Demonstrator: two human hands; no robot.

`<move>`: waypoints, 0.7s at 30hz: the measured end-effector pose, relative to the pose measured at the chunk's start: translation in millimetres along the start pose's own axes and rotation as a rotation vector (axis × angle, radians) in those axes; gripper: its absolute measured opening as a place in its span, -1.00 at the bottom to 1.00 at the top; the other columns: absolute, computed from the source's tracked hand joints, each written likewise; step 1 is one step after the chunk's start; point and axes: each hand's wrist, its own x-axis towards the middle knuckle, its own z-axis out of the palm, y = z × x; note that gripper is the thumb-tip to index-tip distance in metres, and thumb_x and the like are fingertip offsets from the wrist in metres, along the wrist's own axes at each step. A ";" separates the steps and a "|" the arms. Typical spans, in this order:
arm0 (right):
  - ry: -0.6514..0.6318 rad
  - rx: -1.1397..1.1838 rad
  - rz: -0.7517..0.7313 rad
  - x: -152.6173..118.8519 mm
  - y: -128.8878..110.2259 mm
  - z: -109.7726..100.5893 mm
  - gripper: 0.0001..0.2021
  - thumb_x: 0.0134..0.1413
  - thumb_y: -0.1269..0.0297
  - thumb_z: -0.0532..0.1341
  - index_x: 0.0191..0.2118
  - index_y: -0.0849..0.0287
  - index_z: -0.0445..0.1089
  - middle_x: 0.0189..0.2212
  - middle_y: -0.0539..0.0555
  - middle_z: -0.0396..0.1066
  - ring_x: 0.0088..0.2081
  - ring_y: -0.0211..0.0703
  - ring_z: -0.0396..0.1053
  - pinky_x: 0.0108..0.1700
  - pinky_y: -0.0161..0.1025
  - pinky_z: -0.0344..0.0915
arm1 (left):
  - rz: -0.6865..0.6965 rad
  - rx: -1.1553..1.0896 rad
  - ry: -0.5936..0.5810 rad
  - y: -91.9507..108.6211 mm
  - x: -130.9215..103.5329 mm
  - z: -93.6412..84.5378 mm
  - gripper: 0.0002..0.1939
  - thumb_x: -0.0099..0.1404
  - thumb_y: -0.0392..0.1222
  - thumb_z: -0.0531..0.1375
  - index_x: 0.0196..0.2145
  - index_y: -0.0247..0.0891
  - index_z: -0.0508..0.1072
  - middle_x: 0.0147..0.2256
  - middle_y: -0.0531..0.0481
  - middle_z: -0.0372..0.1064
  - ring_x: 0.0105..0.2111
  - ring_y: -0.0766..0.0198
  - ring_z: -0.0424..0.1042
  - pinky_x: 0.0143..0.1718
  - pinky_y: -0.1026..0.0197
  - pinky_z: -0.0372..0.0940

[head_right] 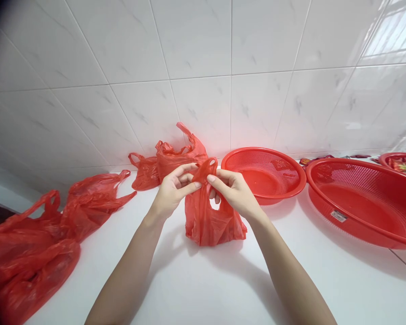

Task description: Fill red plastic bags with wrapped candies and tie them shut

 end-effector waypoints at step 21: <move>-0.063 -0.356 0.100 -7.4 -13.5 -43.4 -0.68 0.16 -0.03 0.28 -0.31 0.14 0.55 -0.35 0.06 0.53 -0.26 -0.01 0.45 -0.22 -0.13 0.37 | 0.126 0.203 -0.077 3.9 -0.9 -0.9 -0.67 0.18 -0.11 0.37 -0.10 -0.23 0.57 -0.10 -0.09 0.57 -0.08 0.12 0.52 0.02 0.10 0.36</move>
